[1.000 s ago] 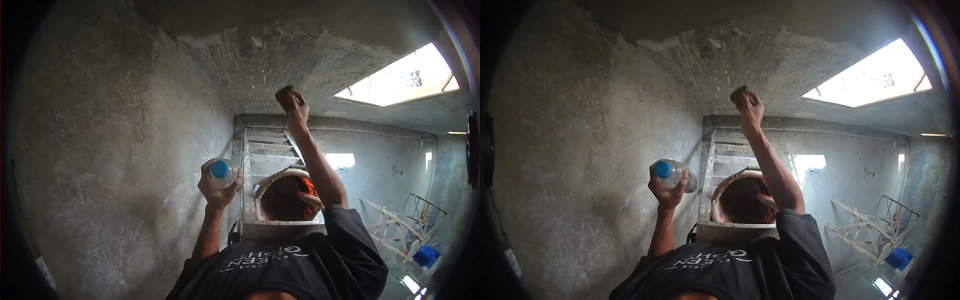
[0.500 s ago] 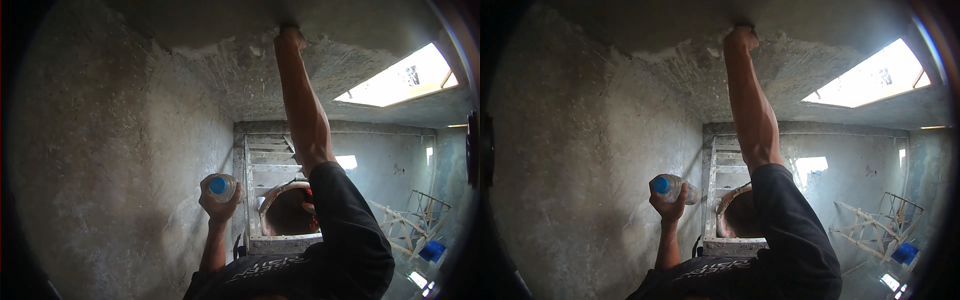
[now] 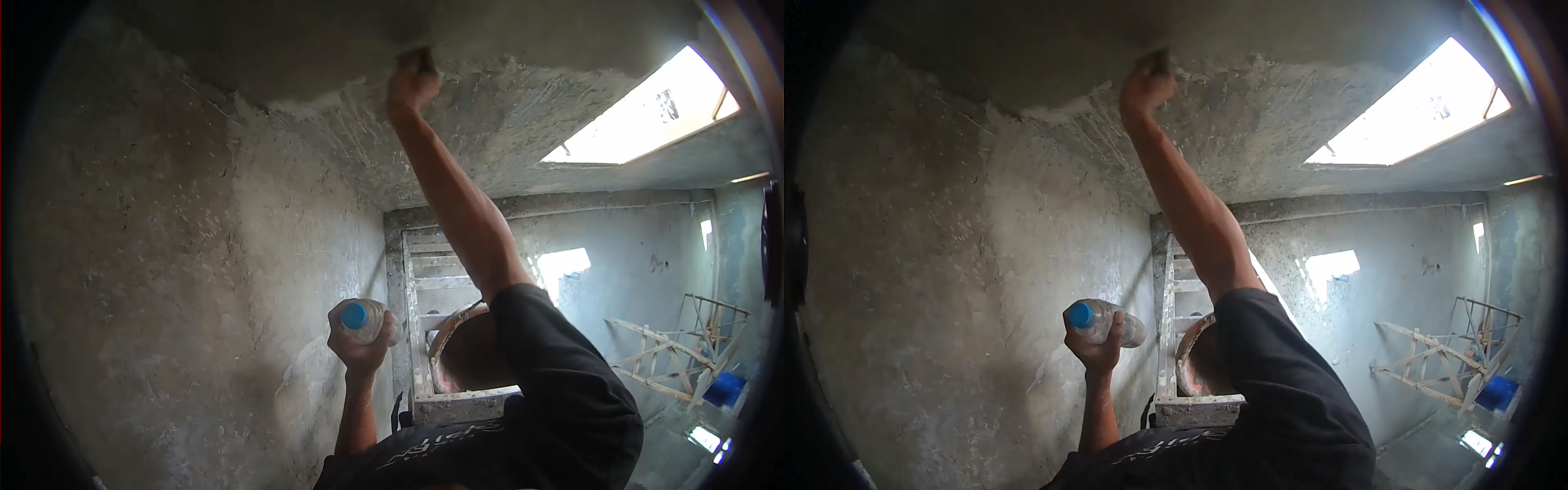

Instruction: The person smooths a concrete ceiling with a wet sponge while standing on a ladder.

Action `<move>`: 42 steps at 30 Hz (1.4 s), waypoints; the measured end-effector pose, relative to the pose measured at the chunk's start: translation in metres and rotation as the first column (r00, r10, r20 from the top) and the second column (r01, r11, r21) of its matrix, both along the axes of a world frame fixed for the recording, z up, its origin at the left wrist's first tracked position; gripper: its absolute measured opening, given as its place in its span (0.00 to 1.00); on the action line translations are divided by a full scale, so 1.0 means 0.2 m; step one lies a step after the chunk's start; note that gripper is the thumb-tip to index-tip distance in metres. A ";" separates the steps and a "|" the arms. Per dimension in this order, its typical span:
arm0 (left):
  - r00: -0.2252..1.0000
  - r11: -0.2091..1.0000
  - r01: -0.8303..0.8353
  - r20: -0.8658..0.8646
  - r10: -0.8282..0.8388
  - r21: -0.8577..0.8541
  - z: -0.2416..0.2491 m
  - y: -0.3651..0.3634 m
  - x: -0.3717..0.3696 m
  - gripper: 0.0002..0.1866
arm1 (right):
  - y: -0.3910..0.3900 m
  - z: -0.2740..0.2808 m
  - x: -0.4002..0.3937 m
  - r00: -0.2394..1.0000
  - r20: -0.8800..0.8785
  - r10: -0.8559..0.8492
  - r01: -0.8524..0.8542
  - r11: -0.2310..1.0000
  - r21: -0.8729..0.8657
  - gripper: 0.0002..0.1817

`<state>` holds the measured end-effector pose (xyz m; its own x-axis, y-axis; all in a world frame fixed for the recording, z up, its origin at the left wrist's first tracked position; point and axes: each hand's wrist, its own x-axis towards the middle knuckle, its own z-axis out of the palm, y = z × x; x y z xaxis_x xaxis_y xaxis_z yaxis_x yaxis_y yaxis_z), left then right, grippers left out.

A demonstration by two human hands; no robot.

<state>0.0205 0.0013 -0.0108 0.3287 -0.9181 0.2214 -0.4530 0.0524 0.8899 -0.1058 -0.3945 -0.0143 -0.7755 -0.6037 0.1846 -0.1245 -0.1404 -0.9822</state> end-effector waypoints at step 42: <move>0.976 0.970 -0.214 0.065 0.208 0.116 -0.13 0.11 0.18 0.28 | -0.18 -0.42 0.37 0.713 -0.689 -0.129 -0.201 0.904 -0.378 0.29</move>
<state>0.0560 0.0224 -0.0368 0.5088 -0.8504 0.1339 -0.4878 -0.1566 0.8588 -0.0325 -0.4302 -0.0975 -0.3074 -0.3701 0.8767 -0.7203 -0.5115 -0.4685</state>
